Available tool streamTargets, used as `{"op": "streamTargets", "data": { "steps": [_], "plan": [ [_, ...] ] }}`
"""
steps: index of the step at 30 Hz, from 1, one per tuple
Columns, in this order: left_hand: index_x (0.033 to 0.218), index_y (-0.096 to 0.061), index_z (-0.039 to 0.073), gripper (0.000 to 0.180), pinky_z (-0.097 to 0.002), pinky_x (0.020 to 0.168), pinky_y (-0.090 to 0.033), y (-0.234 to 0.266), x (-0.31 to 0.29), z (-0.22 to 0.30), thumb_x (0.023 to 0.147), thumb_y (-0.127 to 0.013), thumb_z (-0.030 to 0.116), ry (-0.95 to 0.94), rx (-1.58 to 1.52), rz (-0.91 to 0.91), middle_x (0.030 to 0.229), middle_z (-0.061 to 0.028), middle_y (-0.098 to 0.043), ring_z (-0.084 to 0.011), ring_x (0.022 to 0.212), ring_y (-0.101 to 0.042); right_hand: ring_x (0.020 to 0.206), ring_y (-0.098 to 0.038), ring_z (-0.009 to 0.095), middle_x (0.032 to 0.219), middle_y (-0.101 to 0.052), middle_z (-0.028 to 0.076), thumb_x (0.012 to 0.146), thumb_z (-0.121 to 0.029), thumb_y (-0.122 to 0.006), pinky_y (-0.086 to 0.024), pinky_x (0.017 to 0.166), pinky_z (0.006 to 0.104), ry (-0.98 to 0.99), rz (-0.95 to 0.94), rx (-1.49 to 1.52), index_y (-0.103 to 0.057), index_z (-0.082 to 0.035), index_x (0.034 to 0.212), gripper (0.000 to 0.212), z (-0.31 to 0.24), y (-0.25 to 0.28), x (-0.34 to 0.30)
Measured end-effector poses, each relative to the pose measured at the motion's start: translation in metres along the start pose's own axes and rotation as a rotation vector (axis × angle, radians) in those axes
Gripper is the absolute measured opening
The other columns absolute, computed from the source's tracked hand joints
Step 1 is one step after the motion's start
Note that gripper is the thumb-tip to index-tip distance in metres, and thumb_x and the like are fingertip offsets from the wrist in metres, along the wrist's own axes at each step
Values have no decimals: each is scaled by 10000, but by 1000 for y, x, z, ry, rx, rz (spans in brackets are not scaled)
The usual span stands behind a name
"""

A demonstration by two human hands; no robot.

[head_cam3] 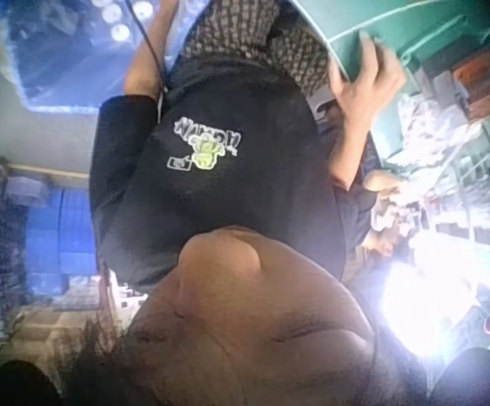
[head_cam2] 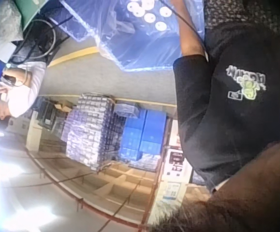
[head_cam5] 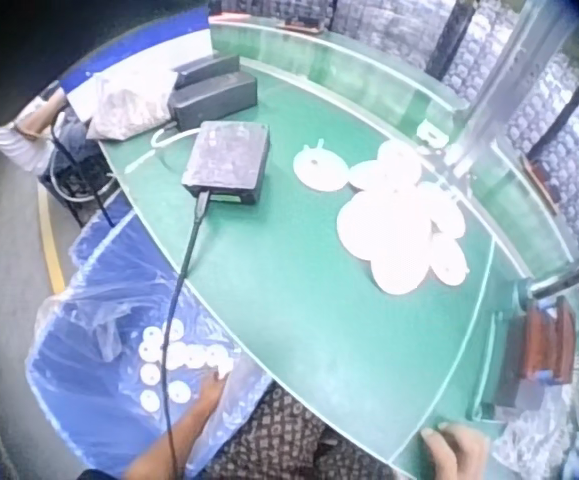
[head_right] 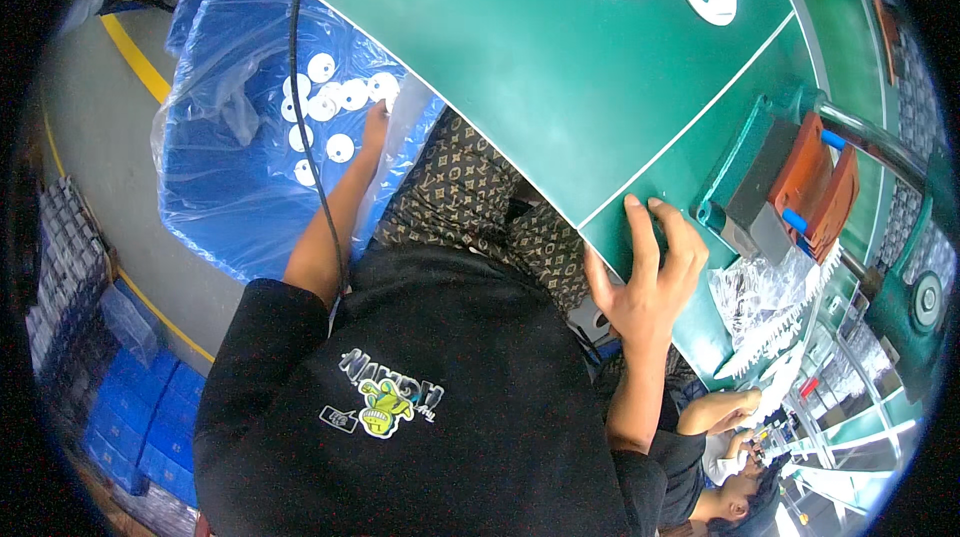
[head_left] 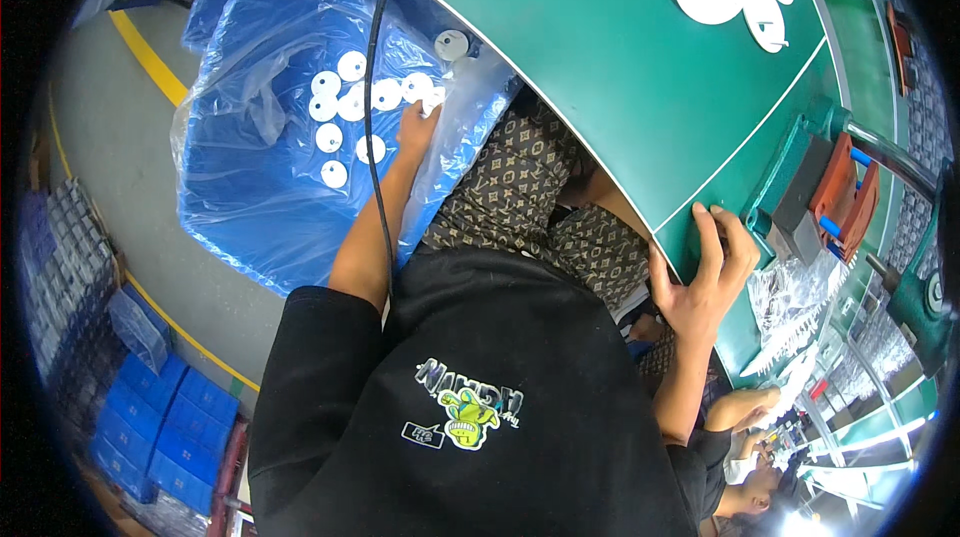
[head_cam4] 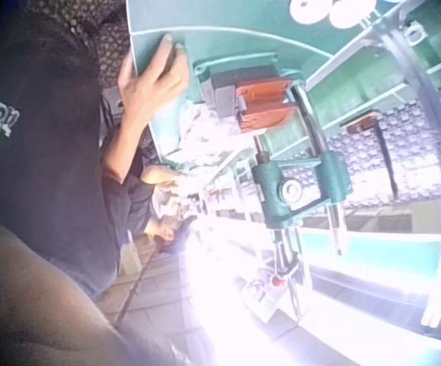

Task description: The person assembles small circular electronic components using a manual press.

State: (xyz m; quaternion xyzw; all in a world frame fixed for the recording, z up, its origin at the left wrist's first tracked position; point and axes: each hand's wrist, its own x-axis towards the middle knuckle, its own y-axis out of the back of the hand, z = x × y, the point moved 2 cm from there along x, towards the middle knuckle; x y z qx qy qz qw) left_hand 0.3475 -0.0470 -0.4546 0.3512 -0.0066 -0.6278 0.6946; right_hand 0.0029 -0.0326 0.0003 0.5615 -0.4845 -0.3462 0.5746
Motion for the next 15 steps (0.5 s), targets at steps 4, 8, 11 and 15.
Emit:
{"op": "streamTargets", "data": {
  "steps": [4, 8, 11, 15],
  "plan": [
    [1191, -621, 9, 439, -462, 815, -472, -2, 4, 1, 879, -690, 309, -57, 62, 0, 1051, -232, -632, -404, 930, -610, 1118, -524, 319, 1264, -547, 119, 681, -242, -829, -428, 955, 433, 10, 20, 15, -626, -111, 1269, 635, 1, -3, 0],
    [1191, -564, -41, 470, -466, 849, -468, 6, -2, 28, 902, -665, 315, -151, 96, 28, 1083, -254, -605, -425, 950, -599, 1111, -528, 310, 1253, -554, 113, 678, -241, -828, -433, 947, 425, 5, 37, 8, -637, -114, 1255, 621, 1, -2, 0],
    [1191, -553, -46, 449, -458, 864, -469, 2, -6, -3, 914, -652, 293, 27, -52, -5, 1104, -260, -609, -431, 979, -599, 1106, -527, 307, 1248, -558, 111, 680, -242, -828, -434, 944, 421, 11, 25, 34, -641, -120, 1253, 615, 0, -1, 1],
    [1202, -554, -35, 408, -448, 879, -472, 6, -20, 6, 921, -647, 246, -24, -11, -8, 1164, -264, -610, -418, 1043, -608, 1106, -524, 304, 1249, -559, 110, 679, -241, -827, -433, 944, 418, 6, 23, 25, -644, -123, 1251, 613, 1, -3, 1]
  ]
}}
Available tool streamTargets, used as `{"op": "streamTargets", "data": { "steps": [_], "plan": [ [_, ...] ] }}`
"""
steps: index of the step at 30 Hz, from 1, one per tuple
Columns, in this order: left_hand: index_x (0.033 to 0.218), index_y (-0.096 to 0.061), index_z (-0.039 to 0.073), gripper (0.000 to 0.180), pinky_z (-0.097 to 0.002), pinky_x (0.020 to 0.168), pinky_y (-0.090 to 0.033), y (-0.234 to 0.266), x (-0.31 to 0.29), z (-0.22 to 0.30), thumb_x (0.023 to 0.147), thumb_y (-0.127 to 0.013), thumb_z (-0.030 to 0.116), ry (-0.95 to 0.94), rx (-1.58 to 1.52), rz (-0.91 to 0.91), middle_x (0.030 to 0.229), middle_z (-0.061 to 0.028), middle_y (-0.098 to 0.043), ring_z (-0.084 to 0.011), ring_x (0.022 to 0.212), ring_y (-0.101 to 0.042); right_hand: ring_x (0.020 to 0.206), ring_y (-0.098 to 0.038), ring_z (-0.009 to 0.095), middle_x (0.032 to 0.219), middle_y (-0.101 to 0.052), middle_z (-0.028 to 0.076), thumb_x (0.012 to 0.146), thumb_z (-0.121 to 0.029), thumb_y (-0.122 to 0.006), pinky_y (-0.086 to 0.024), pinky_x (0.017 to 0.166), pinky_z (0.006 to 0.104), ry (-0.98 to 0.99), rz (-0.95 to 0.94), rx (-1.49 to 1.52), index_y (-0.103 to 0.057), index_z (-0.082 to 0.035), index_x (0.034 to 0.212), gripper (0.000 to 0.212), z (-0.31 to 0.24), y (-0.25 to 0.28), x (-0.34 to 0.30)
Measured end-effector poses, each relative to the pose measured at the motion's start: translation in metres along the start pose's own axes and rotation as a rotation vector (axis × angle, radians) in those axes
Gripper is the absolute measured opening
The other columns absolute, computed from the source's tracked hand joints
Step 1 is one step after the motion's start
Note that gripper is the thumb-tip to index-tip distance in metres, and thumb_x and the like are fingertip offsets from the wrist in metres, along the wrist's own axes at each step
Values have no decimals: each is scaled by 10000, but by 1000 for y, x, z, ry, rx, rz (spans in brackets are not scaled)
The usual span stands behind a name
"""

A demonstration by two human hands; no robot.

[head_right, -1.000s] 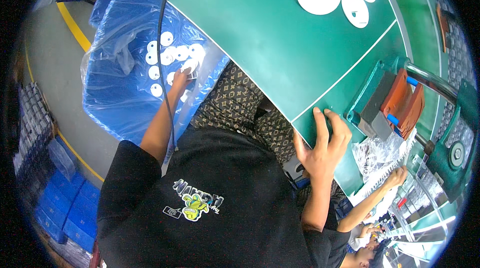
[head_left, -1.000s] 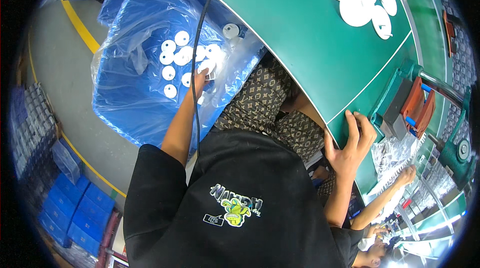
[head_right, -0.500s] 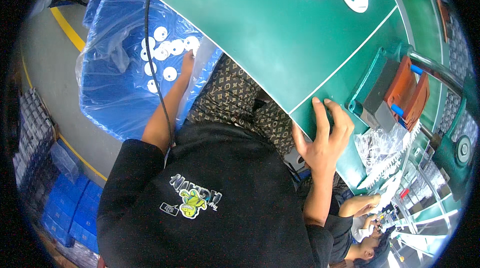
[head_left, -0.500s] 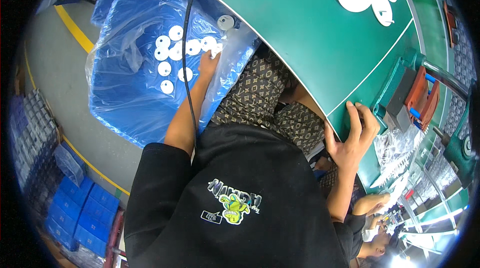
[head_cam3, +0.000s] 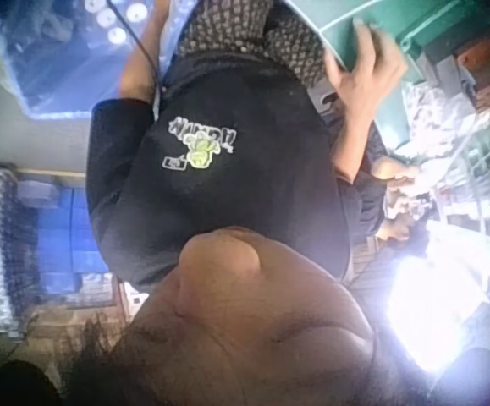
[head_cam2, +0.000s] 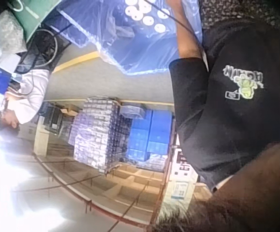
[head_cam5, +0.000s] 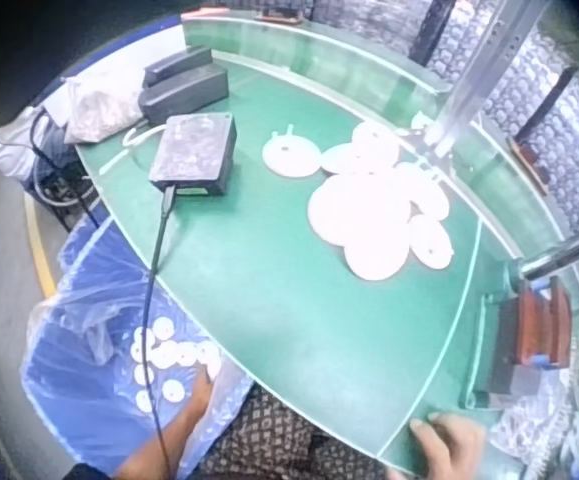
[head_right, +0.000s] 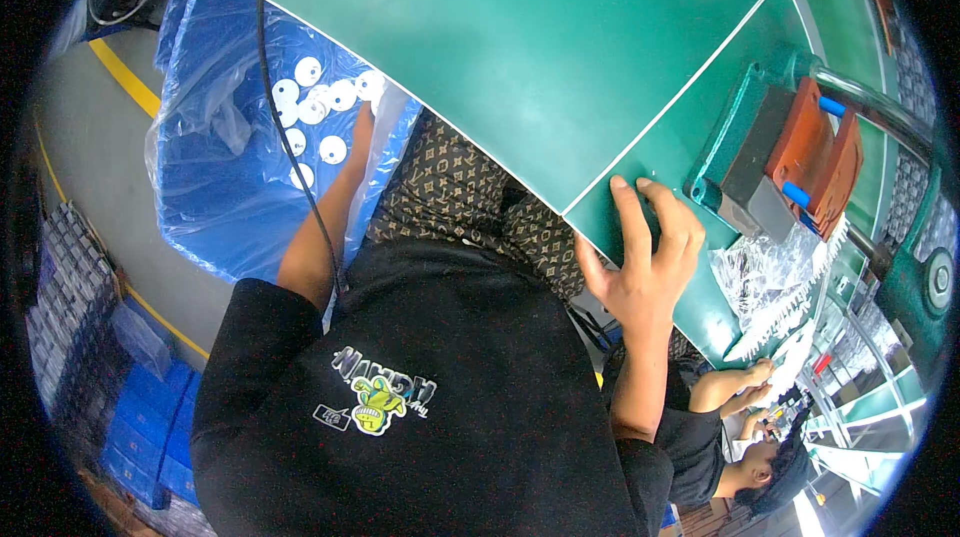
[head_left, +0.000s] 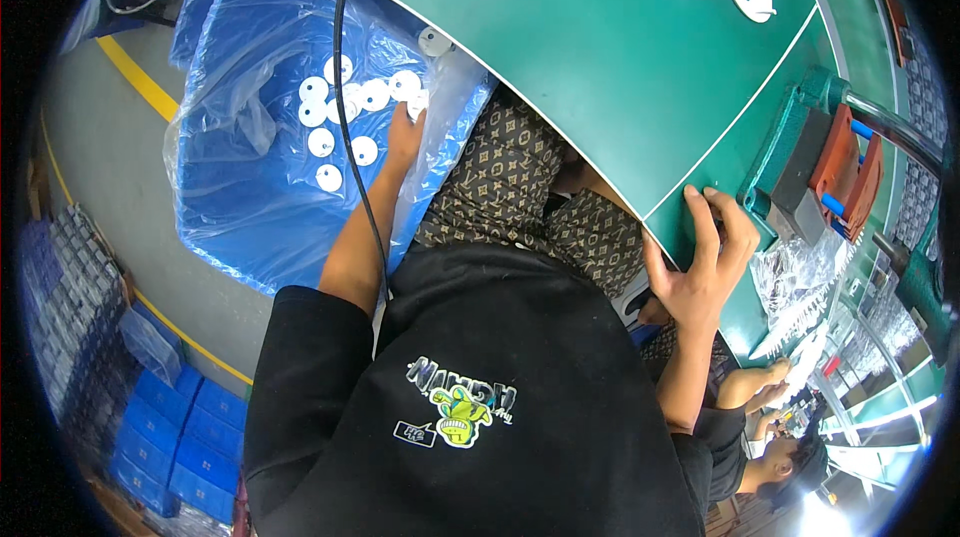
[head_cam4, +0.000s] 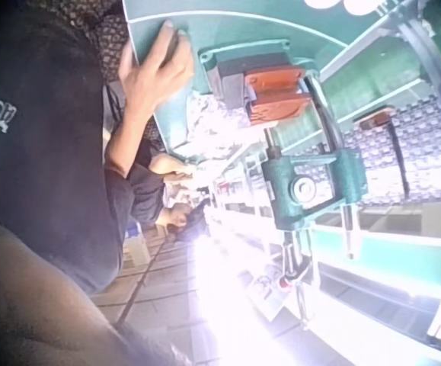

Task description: The person assembles small circular electronic components using a manual press.

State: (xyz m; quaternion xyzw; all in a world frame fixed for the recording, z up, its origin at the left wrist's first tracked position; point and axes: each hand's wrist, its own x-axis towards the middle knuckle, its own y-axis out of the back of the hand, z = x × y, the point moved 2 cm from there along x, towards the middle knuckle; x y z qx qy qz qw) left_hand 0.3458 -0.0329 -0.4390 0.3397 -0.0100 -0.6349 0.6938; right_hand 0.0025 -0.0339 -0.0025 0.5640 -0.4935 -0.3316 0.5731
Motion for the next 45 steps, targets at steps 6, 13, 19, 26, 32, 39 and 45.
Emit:
{"op": "streamTargets", "data": {
  "steps": [6, 13, 19, 26, 32, 39, 45],
  "plan": [
    [1219, -553, -24, 406, -448, 860, -475, 21, -9, 20, 927, -648, 242, -8, -14, -11, 1114, -250, -625, -389, 1014, -619, 1103, -527, 301, 1249, -561, 109, 677, -253, -823, -435, 941, 418, -1, 12, -10, -644, -122, 1252, 616, 0, 1, 0],
    [1186, -545, -44, 409, -412, 824, -480, 43, -20, 41, 946, -648, 270, 144, 26, 68, 1074, -250, -621, -362, 948, -620, 1102, -531, 311, 1234, -562, 113, 669, -242, -830, -425, 949, 428, -11, 2, 5, -641, -108, 1247, 623, 0, 1, 0],
    [1175, -544, -46, 385, -342, 763, -521, 60, 4, 38, 944, -673, 235, -19, -463, 273, 1048, -157, -656, -213, 896, -660, 1100, -530, 305, 1236, -568, 103, 676, -262, -818, -441, 939, 420, -14, 3, -5, -655, -126, 1238, 600, -1, 1, 0],
    [1201, -585, -38, 483, -372, 913, -498, 42, 50, 7, 862, -760, 258, -86, -54, -19, 1251, -190, -562, -282, 1156, -569, 1092, -531, 304, 1236, -570, 105, 683, -272, -813, -445, 933, 423, -12, 9, -17, -655, -126, 1237, 595, 0, 0, -1],
    [1199, -611, -25, 476, -423, 963, -486, 31, 64, 11, 813, -759, 209, -232, 312, 51, 1295, -206, -516, -367, 1230, -517, 1089, -532, 306, 1235, -571, 103, 680, -274, -816, -445, 931, 427, -8, 8, -5, -653, -132, 1242, 602, 0, 0, -1],
    [1190, -631, -17, 473, -421, 936, -493, 38, 44, 44, 810, -754, 237, -171, 377, -24, 1232, -214, -603, -376, 1081, -618, 1084, -534, 303, 1228, -573, 99, 674, -275, -819, -444, 926, 420, -5, 22, -8, -650, -136, 1246, 613, 1, 0, -1],
    [1078, -710, 24, 329, -333, 776, -509, 86, 22, 35, 842, -785, 241, 129, -132, -59, 957, -86, -725, -167, 866, -662, 1076, -535, 295, 1221, -574, 96, 657, -244, -821, -443, 920, 411, -2, 30, 6, -651, -137, 1239, 615, 0, -1, 2]
  ]
}}
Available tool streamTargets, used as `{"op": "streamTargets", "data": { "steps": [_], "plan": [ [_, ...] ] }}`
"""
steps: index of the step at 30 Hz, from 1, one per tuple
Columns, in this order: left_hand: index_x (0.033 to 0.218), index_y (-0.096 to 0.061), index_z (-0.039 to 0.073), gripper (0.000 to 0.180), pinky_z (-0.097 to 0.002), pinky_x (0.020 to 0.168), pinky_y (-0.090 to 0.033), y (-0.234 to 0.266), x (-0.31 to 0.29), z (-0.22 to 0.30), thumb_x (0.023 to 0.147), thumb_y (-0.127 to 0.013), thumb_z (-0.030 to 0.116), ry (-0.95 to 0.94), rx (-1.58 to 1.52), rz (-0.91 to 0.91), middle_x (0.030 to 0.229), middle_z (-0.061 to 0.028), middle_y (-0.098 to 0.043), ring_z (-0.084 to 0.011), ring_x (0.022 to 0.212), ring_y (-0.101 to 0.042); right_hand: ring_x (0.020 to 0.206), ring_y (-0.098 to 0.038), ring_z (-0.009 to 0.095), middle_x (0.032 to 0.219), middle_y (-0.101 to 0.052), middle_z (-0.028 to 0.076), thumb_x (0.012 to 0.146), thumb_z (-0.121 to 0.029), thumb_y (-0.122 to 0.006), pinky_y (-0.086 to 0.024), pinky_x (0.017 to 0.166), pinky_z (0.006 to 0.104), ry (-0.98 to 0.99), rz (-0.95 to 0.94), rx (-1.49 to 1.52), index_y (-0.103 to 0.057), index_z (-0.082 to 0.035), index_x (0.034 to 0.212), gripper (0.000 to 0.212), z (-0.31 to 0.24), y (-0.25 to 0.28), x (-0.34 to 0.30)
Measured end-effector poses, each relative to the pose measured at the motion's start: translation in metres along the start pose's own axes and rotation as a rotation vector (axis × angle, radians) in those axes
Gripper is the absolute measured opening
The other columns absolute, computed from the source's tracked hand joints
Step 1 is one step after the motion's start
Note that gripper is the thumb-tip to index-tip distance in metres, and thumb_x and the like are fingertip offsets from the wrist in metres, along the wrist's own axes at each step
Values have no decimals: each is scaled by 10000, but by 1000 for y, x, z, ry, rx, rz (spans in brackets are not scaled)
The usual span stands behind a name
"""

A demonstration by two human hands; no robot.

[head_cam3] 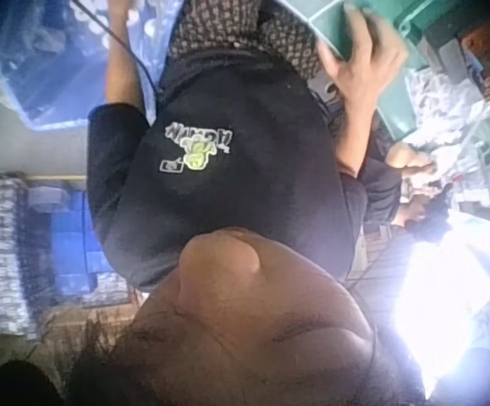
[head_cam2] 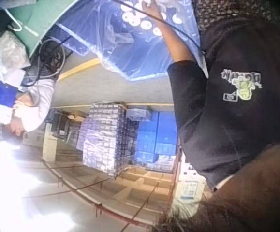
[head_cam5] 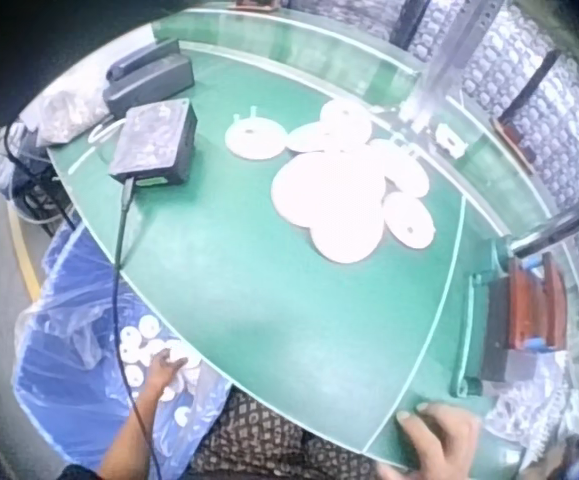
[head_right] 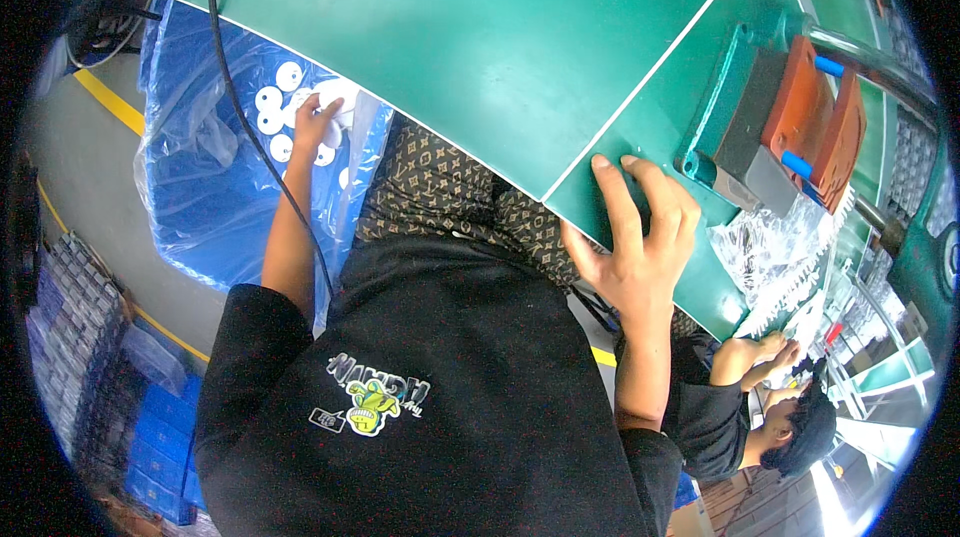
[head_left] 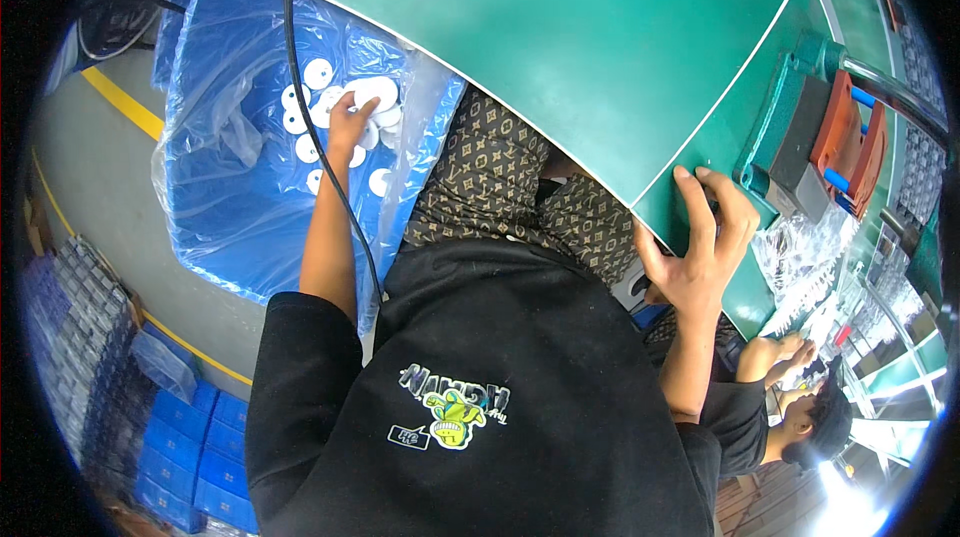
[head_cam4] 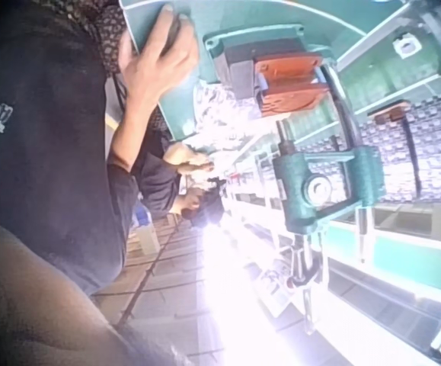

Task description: The person assembles small circular electronic components using a manual press.

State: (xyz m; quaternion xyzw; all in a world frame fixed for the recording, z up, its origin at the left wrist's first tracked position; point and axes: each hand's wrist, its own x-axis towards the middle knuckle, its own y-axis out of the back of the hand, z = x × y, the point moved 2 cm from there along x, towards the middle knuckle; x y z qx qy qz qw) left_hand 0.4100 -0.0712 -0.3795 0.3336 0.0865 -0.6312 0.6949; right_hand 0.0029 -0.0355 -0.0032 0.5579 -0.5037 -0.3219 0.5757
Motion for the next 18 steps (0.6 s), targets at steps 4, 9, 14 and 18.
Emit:
{"op": "streamTargets", "data": {
  "steps": [4, 9, 14, 18],
  "plan": [
    [1091, -682, 30, 239, -267, 735, -496, 34, -10, -32, 900, -727, 167, 149, -6, -110, 967, -28, -708, -106, 828, -648, 1076, -535, 298, 1218, -574, 95, 652, -231, -823, -446, 919, 411, 2, 1, 1, -652, -135, 1237, 617, 0, 1, 1],
    [1150, -648, 1, 315, -265, 698, -504, 27, -28, -38, 904, -730, 180, 340, -115, -377, 949, -46, -698, -122, 791, -650, 1079, -536, 297, 1217, -574, 94, 661, -237, -822, -448, 919, 414, 0, 5, 9, -651, -134, 1237, 610, 2, 0, 0],
    [1239, -565, -39, 446, -355, 738, -576, -7, -34, -22, 874, -756, 129, 432, -293, -368, 1016, -120, -700, -204, 891, -701, 1083, -536, 294, 1211, -576, 95, 671, -245, -820, -450, 918, 419, 16, -2, 8, -650, -134, 1239, 604, 0, 0, -1],
    [1288, -496, -82, 539, -379, 702, -595, -10, -33, -13, 854, -762, 96, 450, -228, -385, 1075, -163, -673, -252, 876, -712, 1076, -542, 293, 1205, -578, 91, 671, -246, -819, -450, 914, 417, 8, 5, 12, -650, -136, 1238, 602, 0, 0, 0]
  ]
}}
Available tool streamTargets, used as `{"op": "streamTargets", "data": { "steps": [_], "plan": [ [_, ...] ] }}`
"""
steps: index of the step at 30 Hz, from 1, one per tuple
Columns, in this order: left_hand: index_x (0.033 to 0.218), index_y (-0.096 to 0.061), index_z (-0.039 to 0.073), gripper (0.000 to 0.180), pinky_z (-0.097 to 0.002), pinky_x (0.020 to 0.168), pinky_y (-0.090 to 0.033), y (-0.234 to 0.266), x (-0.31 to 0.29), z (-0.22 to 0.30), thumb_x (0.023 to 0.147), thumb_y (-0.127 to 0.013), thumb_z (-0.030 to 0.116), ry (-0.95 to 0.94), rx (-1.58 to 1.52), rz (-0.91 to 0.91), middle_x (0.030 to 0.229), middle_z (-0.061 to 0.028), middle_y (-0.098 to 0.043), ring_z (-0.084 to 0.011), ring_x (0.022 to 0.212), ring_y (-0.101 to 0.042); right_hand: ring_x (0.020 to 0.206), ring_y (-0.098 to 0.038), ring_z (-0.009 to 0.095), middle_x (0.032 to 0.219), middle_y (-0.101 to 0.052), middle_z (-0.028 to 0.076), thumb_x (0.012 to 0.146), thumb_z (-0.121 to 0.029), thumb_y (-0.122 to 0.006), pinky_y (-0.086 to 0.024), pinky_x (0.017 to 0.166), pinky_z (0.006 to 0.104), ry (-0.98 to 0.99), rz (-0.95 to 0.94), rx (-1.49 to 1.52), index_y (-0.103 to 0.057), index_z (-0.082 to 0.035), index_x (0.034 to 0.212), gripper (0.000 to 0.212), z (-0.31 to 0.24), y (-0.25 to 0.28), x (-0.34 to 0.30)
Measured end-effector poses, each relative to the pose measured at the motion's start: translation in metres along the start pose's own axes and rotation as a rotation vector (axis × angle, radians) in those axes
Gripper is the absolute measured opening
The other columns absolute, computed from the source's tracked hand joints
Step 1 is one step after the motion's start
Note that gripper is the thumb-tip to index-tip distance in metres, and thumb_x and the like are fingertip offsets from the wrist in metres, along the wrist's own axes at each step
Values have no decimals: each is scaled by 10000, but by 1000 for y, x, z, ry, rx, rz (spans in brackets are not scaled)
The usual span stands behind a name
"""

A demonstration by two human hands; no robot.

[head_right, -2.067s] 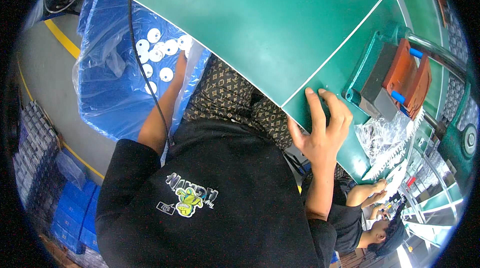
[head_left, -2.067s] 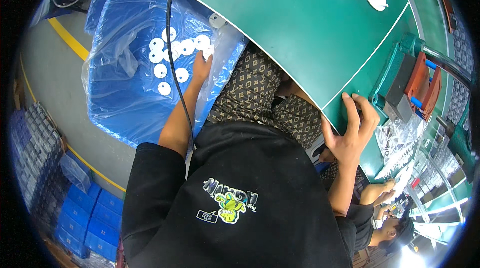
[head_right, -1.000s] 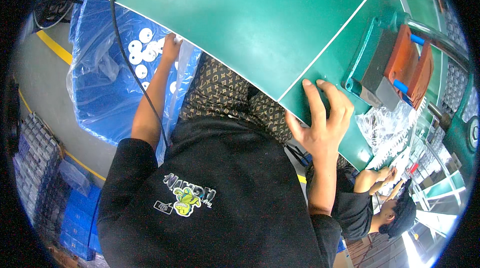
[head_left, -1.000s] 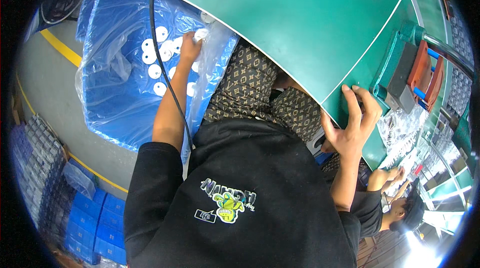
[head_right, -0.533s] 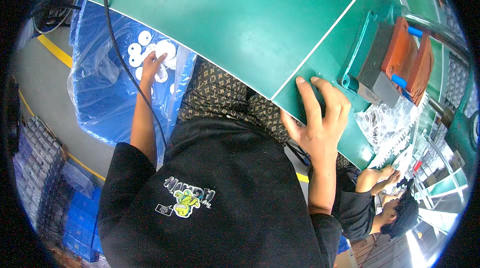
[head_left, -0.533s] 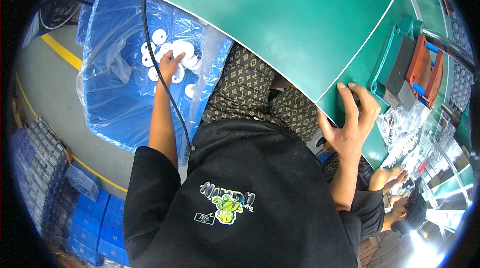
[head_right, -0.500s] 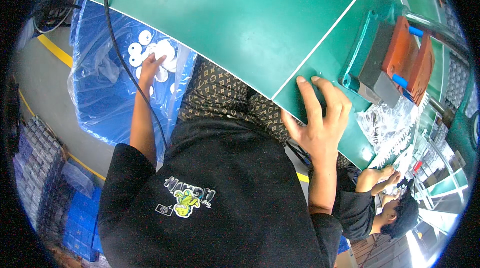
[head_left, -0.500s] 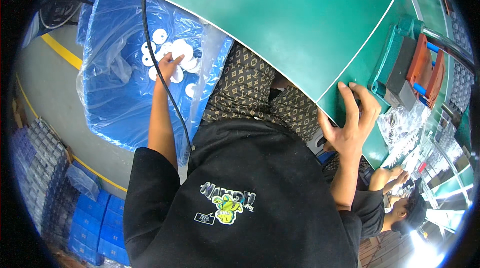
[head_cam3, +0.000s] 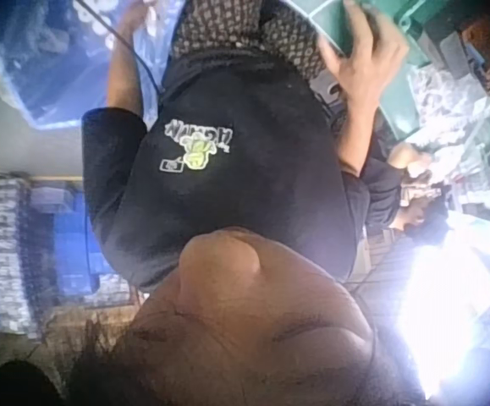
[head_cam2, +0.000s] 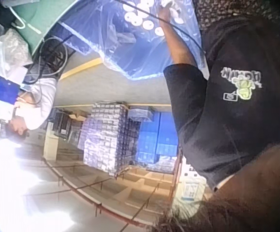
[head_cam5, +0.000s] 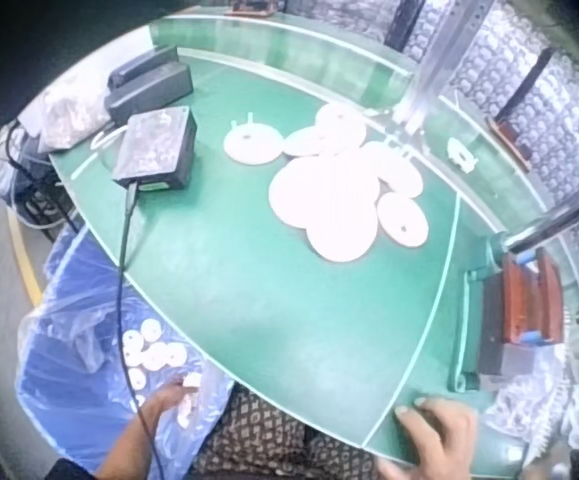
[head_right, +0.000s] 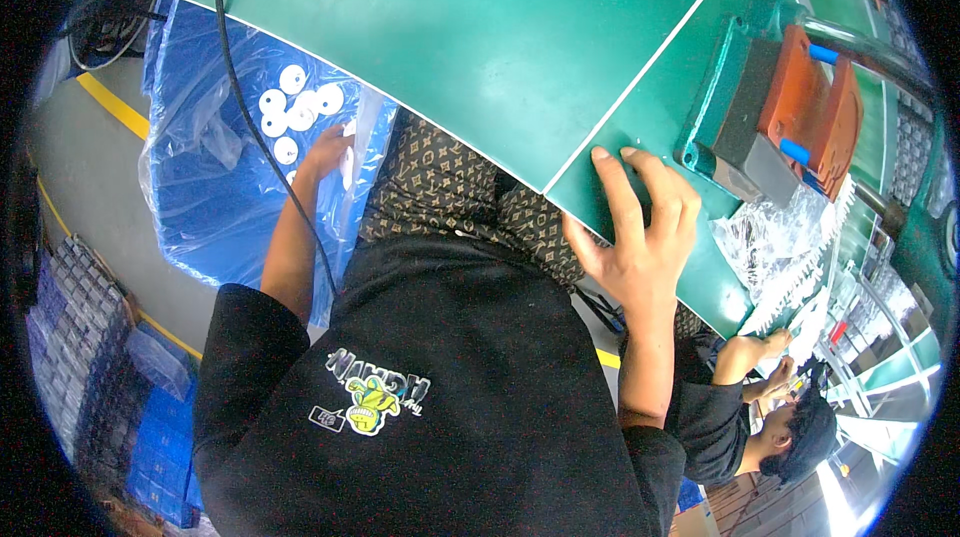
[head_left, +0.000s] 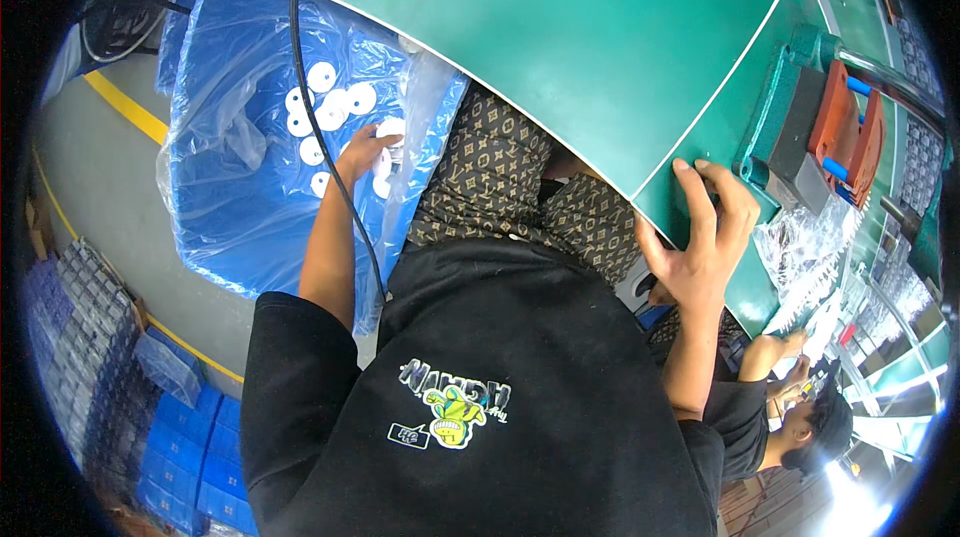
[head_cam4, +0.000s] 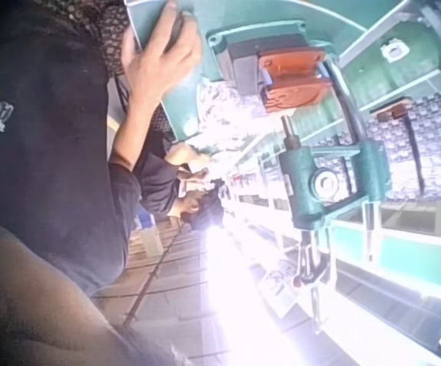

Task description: The person assembles small circular electronic components using a manual press.

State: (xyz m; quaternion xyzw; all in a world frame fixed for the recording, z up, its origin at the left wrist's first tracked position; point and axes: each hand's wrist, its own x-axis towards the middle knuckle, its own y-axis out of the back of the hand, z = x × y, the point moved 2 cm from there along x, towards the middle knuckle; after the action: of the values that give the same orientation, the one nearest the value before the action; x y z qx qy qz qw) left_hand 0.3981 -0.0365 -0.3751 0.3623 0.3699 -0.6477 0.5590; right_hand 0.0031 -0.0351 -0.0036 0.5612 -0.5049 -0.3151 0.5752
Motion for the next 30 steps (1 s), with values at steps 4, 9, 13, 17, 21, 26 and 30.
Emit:
{"op": "streamTargets", "data": {
  "steps": [4, 9, 13, 17, 21, 26, 30],
  "plan": [
    [1288, -463, -131, 597, -391, 690, -596, -5, 0, 2, 838, -775, 106, 130, -70, 38, 1099, -176, -659, -263, 879, -712, 1058, -551, 292, 1202, -579, 87, 664, -245, -822, -452, 910, 415, -5, 10, -15, -651, -143, 1237, 606, 1, 1, 0],
    [1213, -552, -122, 542, -360, 705, -584, 5, 15, -23, 812, -793, 151, -8, 20, 70, 1035, -160, -694, -236, 865, -710, 1056, -549, 293, 1205, -579, 86, 661, -244, -821, -456, 908, 416, 3, 7, 4, -656, -144, 1232, 603, 1, 0, 2],
    [1188, -597, -78, 486, -340, 716, -568, -14, 8, -11, 808, -781, 163, -78, 387, 207, 1016, -137, -710, -215, 854, -705, 1055, -550, 293, 1203, -581, 84, 660, -240, -819, -458, 906, 414, -8, 4, -13, -661, -141, 1222, 592, 2, 1, 1],
    [1221, -594, -54, 507, -341, 733, -557, -7, 17, -27, 809, -762, 189, -82, 308, 242, 1037, -131, -707, -205, 844, -698, 1056, -551, 293, 1209, -580, 83, 657, -240, -819, -459, 907, 413, -1, 6, 13, -664, -140, 1220, 593, 1, 1, 1],
    [1217, -589, -68, 500, -340, 723, -559, -10, 12, -24, 823, -738, 201, -94, 230, 182, 1050, -141, -699, -215, 844, -696, 1058, -551, 291, 1212, -580, 81, 649, -238, -821, -458, 909, 411, -5, 16, 16, -665, -142, 1219, 598, 1, 1, 1],
    [1229, -567, -93, 503, -342, 720, -563, -11, -2, -32, 860, -724, 211, 3, 21, 125, 1061, -145, -690, -223, 872, -694, 1052, -554, 285, 1215, -577, 73, 642, -219, -820, -471, 901, 403, -25, 6, 31, -666, -159, 1225, 606, 2, 0, -1],
    [1263, -535, -86, 470, -370, 745, -573, -12, -18, -35, 939, -674, 225, 100, -79, 350, 1110, -157, -675, -252, 931, -691, 1048, -554, 285, 1222, -573, 71, 646, -215, -817, -480, 892, 404, -22, 5, 42, -664, -165, 1230, 606, 3, 0, -1]
  ]
}}
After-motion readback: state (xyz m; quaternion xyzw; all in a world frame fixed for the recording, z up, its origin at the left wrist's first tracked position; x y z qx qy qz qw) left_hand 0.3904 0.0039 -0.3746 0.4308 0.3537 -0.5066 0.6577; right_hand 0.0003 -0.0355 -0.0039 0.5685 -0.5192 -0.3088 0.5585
